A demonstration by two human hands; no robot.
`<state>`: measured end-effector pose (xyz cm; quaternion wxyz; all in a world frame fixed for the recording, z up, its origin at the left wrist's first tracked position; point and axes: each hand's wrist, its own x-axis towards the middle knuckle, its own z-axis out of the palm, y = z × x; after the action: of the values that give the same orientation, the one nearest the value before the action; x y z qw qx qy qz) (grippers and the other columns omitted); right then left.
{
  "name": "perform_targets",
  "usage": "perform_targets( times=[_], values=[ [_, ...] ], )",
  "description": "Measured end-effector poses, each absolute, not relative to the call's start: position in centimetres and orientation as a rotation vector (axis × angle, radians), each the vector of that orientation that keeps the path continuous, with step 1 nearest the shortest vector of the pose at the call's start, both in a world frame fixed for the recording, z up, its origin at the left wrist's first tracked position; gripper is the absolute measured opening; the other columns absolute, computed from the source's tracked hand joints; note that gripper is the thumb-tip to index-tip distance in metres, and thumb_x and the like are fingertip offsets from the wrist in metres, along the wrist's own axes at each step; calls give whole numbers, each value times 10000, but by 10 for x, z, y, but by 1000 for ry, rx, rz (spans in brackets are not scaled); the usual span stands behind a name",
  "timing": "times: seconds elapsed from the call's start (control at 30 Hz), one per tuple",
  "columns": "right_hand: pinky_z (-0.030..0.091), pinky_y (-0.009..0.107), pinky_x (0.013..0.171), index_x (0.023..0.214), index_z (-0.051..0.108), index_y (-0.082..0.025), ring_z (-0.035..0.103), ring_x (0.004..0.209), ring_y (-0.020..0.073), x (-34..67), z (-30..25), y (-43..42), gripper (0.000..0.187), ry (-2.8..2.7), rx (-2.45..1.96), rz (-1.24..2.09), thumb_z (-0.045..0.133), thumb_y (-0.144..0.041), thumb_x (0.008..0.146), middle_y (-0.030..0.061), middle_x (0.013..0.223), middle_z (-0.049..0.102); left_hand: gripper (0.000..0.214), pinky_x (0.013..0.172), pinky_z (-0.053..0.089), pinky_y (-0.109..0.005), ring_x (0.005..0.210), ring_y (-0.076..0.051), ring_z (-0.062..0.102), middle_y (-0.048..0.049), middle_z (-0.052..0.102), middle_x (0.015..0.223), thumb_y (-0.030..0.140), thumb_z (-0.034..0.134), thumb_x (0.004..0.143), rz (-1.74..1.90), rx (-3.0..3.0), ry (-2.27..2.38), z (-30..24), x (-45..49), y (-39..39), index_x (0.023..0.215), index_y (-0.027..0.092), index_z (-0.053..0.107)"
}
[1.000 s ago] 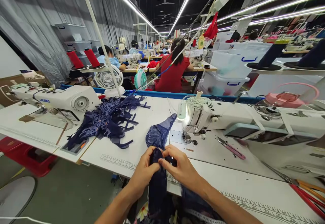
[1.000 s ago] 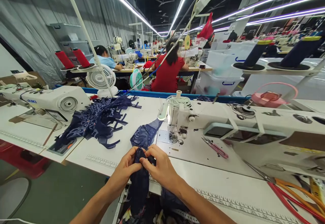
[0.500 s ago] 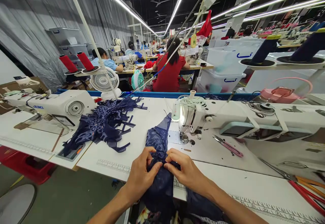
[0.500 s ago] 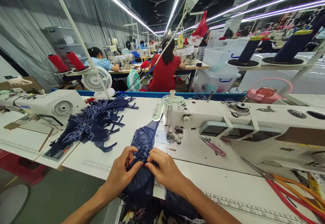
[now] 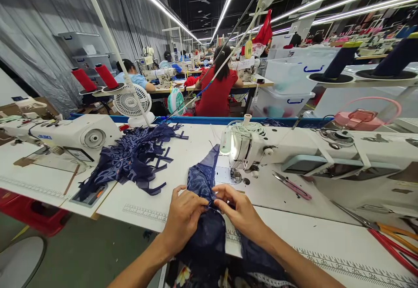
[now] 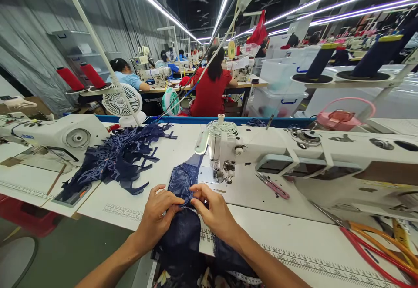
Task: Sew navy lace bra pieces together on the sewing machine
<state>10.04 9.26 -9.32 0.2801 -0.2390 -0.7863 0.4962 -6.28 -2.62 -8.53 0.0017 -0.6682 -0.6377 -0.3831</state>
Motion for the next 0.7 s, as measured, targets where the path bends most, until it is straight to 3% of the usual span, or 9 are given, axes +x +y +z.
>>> perform_targets(
  times=[0.1, 0.3, 0.7],
  values=[
    [468, 283, 637, 1104, 617, -202, 593, 711, 158, 96, -98, 94, 308, -1995, -730, 1470, 633, -348, 834, 12, 806, 645, 137, 1080, 278, -471, 739, -125, 626, 25, 686, 804, 155, 550, 911, -1186, -2074, -2011, -81, -61, -26, 936, 240, 654],
    [427, 261, 608, 812, 694, -180, 562, 692, 147, 92, -83, 89, 186, -1989, -724, 1587, 641, -357, 792, 13, 737, 633, 113, 1097, 243, -466, 760, -129, 630, 44, 679, 776, 170, 596, 892, -1235, -2037, -2068, -79, -63, -25, 942, 253, 653],
    [447, 259, 604, 897, 738, -219, 590, 723, 155, 93, -81, 84, 141, -2064, -527, 1334, 608, -250, 851, 34, 785, 666, 44, 1090, 260, -477, 785, -154, 648, 19, 716, 849, 216, 610, 881, -1317, -1970, -2193, -78, -67, -24, 886, 239, 647]
  ],
)
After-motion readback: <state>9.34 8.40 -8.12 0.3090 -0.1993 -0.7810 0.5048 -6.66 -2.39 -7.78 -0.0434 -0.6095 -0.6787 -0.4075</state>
